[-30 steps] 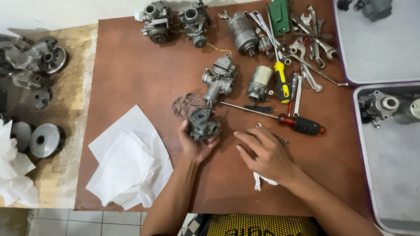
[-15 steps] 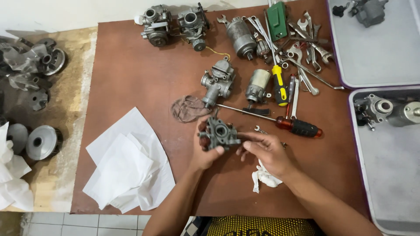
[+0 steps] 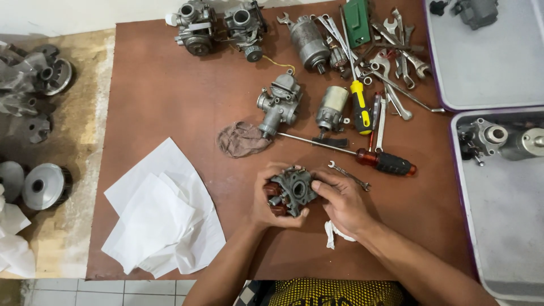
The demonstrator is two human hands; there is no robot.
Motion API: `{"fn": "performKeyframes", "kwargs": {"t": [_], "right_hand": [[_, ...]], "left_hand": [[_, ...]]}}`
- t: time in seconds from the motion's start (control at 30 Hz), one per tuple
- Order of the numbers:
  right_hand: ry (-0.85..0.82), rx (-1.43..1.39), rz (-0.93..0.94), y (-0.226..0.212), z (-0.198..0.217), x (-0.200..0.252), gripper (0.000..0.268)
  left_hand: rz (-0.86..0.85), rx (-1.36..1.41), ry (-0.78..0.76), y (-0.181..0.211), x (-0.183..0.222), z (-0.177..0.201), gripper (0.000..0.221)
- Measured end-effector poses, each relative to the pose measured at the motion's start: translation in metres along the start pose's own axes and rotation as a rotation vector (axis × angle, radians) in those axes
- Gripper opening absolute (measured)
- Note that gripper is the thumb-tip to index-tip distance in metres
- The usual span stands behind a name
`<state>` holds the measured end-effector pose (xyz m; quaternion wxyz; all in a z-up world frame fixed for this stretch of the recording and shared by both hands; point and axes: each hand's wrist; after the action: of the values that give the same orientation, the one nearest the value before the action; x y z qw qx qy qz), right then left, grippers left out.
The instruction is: Disassembling and inspecting multiple motorcycle carburetors on a workbench.
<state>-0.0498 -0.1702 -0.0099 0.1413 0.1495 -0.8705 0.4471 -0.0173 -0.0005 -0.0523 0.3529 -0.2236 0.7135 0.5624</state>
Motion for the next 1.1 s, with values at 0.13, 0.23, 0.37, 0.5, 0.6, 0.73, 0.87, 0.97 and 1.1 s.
{"fn": "performKeyframes", "kwargs": {"t": [0.13,0.23,0.37,0.5,0.6,0.73,0.87,0.97,1.1], "right_hand": [[-0.044,-0.007,0.000,0.003,0.007,-0.007,0.026],[-0.060,0.031,0.010,0.002,0.006,-0.007,0.028],[-0.095,0.037,0.009,-0.010,-0.005,0.003,0.033],[-0.179,0.342,0.127,-0.026,0.007,0.005,0.033],[-0.120,0.749,0.394,-0.054,-0.008,0.020,0.030],[-0.032,0.876,0.552,-0.047,-0.008,0.011,0.024],[-0.002,1.027,0.958,-0.034,0.003,-0.006,0.014],[-0.030,1.100,1.049,-0.032,0.005,-0.012,0.012],[-0.045,1.217,1.190,-0.033,0.006,-0.017,0.011]], "left_hand": [[0.010,0.014,0.035,0.001,0.000,-0.001,0.086],[0.040,-0.007,0.035,0.008,-0.009,0.003,0.082],[0.128,-0.084,-0.060,0.008,-0.021,0.005,0.076],[0.367,0.416,0.593,0.018,-0.016,-0.029,0.037],[0.634,0.764,0.601,0.006,0.002,-0.022,0.045],[0.885,0.740,0.619,0.006,0.012,-0.012,0.067],[1.140,0.684,0.688,0.018,-0.001,-0.018,0.067],[1.187,0.715,0.722,0.019,-0.006,-0.022,0.062],[1.233,0.763,0.760,0.018,-0.008,-0.024,0.071]]}}
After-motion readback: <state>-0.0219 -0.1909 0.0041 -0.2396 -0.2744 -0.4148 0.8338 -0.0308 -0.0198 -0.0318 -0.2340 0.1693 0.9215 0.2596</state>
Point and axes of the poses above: each hand's wrist, its own x-axis away from the middle knuckle, its own z-axis out of the back of the hand, y = z × x, and after that the axes turned 11 degrees about -z, right-handed
